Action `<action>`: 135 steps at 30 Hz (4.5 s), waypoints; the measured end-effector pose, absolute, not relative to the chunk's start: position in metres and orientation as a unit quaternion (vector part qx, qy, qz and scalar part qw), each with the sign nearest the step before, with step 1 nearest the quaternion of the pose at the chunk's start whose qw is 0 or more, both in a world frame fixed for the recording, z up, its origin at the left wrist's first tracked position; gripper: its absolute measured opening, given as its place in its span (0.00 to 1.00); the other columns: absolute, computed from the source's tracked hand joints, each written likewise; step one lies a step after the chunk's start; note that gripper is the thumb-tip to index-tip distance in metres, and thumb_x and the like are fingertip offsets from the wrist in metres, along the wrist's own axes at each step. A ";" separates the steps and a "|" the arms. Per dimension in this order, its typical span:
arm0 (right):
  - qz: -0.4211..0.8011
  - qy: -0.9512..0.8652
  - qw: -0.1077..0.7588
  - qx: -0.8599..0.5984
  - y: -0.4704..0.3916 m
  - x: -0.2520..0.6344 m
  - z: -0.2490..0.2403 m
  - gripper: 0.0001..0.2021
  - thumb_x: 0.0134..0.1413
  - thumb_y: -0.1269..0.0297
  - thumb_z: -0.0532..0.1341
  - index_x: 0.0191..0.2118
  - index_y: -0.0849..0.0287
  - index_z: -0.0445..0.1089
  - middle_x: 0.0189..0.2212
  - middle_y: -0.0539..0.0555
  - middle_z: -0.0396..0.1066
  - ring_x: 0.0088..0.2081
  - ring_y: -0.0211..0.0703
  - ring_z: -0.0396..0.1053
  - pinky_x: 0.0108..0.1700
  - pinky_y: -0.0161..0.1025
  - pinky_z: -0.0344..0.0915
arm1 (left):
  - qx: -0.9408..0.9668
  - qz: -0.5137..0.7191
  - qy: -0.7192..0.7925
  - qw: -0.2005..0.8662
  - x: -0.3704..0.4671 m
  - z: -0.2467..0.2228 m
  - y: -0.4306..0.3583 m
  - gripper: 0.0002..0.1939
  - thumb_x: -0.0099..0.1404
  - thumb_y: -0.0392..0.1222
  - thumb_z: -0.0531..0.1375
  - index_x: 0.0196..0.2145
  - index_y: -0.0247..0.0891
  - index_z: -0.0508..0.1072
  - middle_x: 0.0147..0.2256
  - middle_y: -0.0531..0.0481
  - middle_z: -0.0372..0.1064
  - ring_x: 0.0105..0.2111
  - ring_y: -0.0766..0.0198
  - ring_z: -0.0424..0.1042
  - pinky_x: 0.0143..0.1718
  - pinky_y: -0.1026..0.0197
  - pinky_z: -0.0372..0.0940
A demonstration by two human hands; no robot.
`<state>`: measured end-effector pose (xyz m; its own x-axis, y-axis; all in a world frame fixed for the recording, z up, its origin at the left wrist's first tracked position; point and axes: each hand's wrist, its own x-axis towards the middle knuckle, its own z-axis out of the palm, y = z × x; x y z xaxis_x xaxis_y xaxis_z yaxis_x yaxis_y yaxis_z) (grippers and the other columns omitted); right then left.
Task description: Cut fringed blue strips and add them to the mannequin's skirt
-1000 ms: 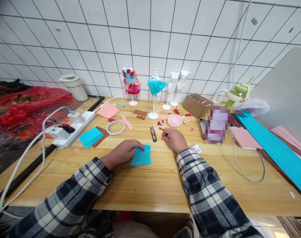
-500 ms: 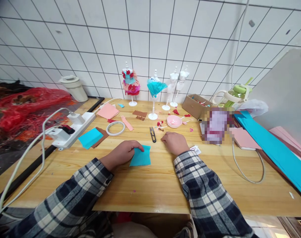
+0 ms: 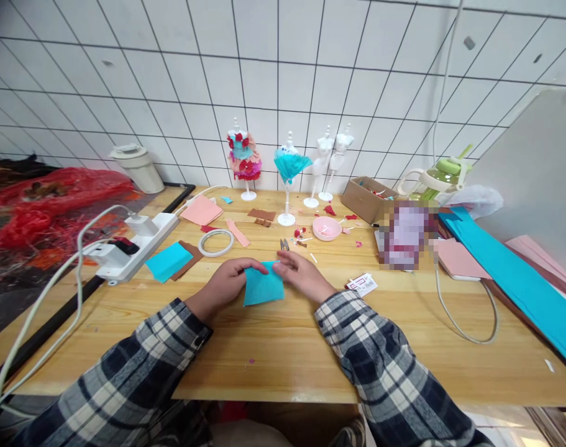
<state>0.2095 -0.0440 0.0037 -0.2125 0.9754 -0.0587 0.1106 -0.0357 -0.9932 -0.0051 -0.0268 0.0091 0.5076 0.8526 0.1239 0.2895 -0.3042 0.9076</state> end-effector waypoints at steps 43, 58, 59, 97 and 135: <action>0.572 -0.489 0.437 -0.493 -0.047 0.194 -0.001 0.18 0.36 0.55 0.72 0.29 0.61 0.70 0.23 0.46 0.69 0.24 0.33 0.64 0.27 0.32 0.59 | 0.533 0.322 0.412 0.665 0.000 0.005 -0.025 0.24 0.56 0.58 0.65 0.41 0.34 0.77 0.37 0.45 0.78 0.35 0.57 0.74 0.40 0.57 0.67; 0.606 -0.453 0.436 -0.488 -0.049 0.195 0.005 0.20 0.36 0.52 0.72 0.33 0.59 0.70 0.26 0.47 0.71 0.26 0.36 0.67 0.27 0.33 0.66 | 0.518 0.312 0.400 0.689 -0.002 0.004 -0.025 0.18 0.48 0.48 0.71 0.32 0.34 0.74 0.26 0.51 0.72 0.25 0.66 0.67 0.27 0.64 0.61; 0.614 -0.448 0.432 -0.484 -0.049 0.195 0.005 0.20 0.37 0.52 0.71 0.36 0.58 0.70 0.27 0.48 0.71 0.28 0.37 0.69 0.28 0.35 0.69 | 0.518 0.315 0.407 0.683 -0.002 0.004 -0.024 0.18 0.48 0.47 0.71 0.31 0.34 0.73 0.25 0.52 0.70 0.24 0.67 0.66 0.26 0.65 0.60; 0.617 -0.417 0.477 -0.467 -0.048 0.199 0.003 0.28 0.38 0.63 0.72 0.50 0.55 0.68 0.29 0.46 0.70 0.25 0.33 0.67 0.28 0.34 0.69 | 0.490 0.361 0.416 0.676 -0.003 0.015 -0.029 0.27 0.56 0.53 0.65 0.50 0.37 0.71 0.40 0.45 0.72 0.39 0.60 0.72 0.38 0.58 0.68; 0.532 -0.437 0.527 -0.499 -0.053 0.191 0.011 0.24 0.31 0.44 0.73 0.29 0.60 0.73 0.28 0.55 0.76 0.32 0.45 0.74 0.36 0.42 0.74 | 0.630 0.413 0.484 0.444 -0.002 0.023 -0.032 0.18 0.56 0.53 0.66 0.38 0.36 0.81 0.38 0.45 0.80 0.40 0.52 0.75 0.42 0.56 0.67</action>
<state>0.1908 -0.0534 0.0107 0.0517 0.9962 -0.0708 -0.1249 -0.0638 -0.9901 -0.0017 -0.0323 0.0228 0.1891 0.9778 0.0907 0.2428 -0.1360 0.9605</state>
